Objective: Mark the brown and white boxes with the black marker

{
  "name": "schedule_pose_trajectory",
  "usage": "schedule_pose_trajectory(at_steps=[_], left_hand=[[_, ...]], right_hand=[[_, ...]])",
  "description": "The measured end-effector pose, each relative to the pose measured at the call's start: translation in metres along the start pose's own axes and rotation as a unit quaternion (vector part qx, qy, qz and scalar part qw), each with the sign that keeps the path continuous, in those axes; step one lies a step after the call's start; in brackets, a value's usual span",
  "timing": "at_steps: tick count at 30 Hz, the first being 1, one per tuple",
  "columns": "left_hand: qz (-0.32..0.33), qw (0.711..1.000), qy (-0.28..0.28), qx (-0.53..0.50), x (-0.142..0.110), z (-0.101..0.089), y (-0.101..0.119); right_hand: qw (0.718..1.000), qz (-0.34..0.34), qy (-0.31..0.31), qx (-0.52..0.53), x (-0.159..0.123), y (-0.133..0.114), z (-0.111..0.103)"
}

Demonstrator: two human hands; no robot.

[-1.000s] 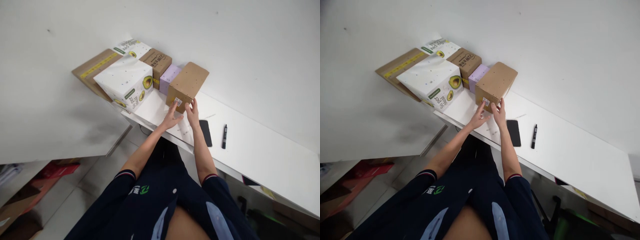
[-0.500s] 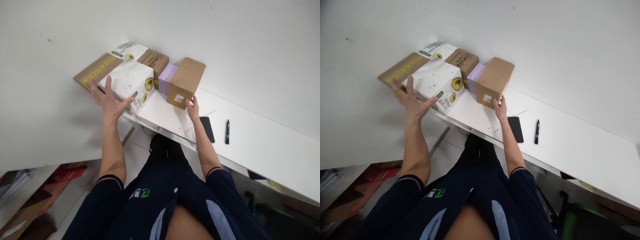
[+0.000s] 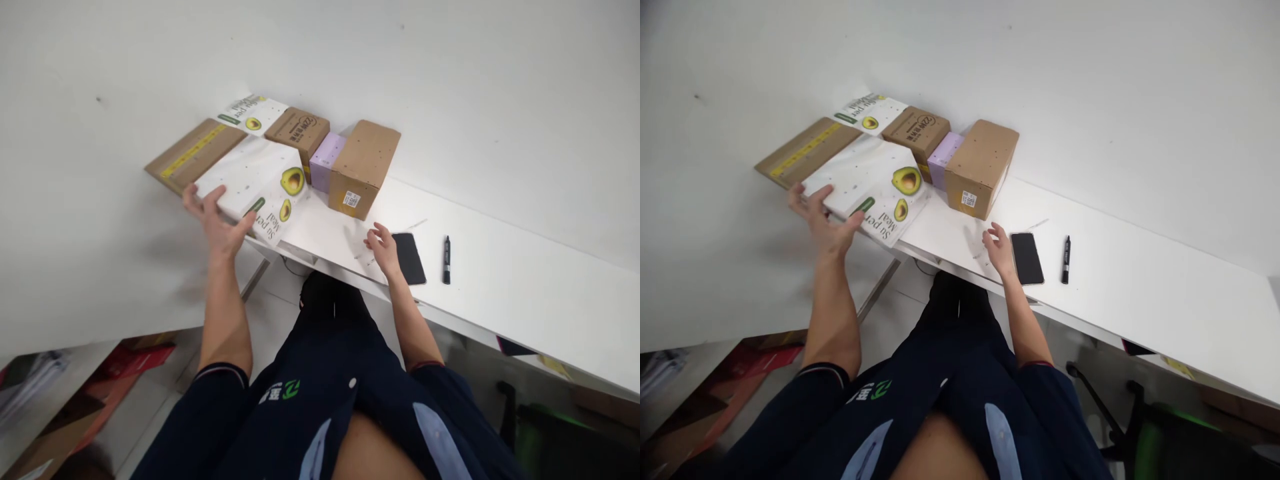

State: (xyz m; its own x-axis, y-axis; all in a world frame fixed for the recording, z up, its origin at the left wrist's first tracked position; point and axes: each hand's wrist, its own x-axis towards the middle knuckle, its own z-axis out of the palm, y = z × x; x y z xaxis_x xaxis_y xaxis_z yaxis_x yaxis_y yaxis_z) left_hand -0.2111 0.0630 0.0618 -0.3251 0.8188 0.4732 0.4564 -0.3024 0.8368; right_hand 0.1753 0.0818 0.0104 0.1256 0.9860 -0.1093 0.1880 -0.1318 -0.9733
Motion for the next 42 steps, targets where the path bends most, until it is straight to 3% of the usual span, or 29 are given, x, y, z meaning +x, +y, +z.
schedule_pose_trajectory(at_steps=[2, 4, 7, 11, 14, 16, 19, 22, 24, 26, 28, 29, 31, 35, 39, 42], left_hand=[[0.033, 0.998, 0.055, 0.019, -0.025, -0.005, 0.008], [0.066, 0.996, 0.057, 0.022, -0.049, -0.006, 0.018], [0.106, 0.994, 0.017, 0.021, -0.073, 0.007, 0.033], [0.152, 0.986, -0.074, -0.009, -0.079, 0.042, 0.045], [0.165, 0.979, -0.119, -0.022, -0.079, 0.063, 0.047], [0.155, 0.980, -0.121, -0.022, -0.082, 0.067, 0.046], [0.135, 0.988, -0.080, 0.007, -0.093, 0.059, 0.043], [0.133, 0.989, -0.032, 0.062, -0.105, 0.047, 0.039], [0.133, 0.988, -0.014, 0.079, -0.110, 0.044, 0.038], [0.117, 0.989, -0.007, 0.090, -0.111, 0.044, 0.037], [0.096, 0.990, -0.005, 0.101, -0.108, 0.046, 0.035], [0.094, 0.990, -0.005, 0.104, -0.107, 0.046, 0.035], [0.112, 0.989, -0.004, 0.096, -0.104, 0.045, 0.032], [0.150, 0.985, -0.015, 0.078, -0.102, 0.041, 0.026], [0.115, 0.986, -0.026, 0.120, -0.101, 0.041, 0.021], [0.094, 0.985, -0.035, 0.142, -0.100, 0.042, 0.019]], right_hand=[[1.000, -0.006, 0.009, 0.009, -0.020, 0.002, -0.017], [0.999, -0.010, 0.044, 0.008, -0.037, 0.003, -0.038], [0.993, -0.002, 0.116, -0.004, -0.054, 0.007, -0.070], [0.978, -0.004, 0.207, -0.012, -0.066, 0.012, -0.100], [0.970, -0.014, 0.242, -0.022, -0.062, 0.002, -0.110], [0.971, -0.059, 0.229, -0.041, -0.051, -0.018, -0.108], [0.969, -0.176, 0.134, -0.110, -0.013, -0.064, -0.081], [0.953, -0.246, 0.046, -0.173, 0.047, -0.108, -0.015], [0.946, -0.238, 0.035, -0.218, 0.090, -0.125, 0.040], [0.956, -0.180, 0.051, -0.224, 0.125, -0.130, 0.088], [0.973, -0.144, 0.033, -0.175, 0.148, -0.125, 0.115], [0.977, -0.146, 0.027, -0.151, 0.155, -0.120, 0.119], [0.980, -0.156, 0.013, -0.125, 0.162, -0.111, 0.109], [0.977, -0.142, -0.011, -0.162, 0.151, -0.112, 0.056], [0.953, -0.040, -0.014, -0.298, 0.130, -0.130, 0.004], [0.953, -0.066, -0.003, -0.295, 0.119, -0.129, -0.040]])
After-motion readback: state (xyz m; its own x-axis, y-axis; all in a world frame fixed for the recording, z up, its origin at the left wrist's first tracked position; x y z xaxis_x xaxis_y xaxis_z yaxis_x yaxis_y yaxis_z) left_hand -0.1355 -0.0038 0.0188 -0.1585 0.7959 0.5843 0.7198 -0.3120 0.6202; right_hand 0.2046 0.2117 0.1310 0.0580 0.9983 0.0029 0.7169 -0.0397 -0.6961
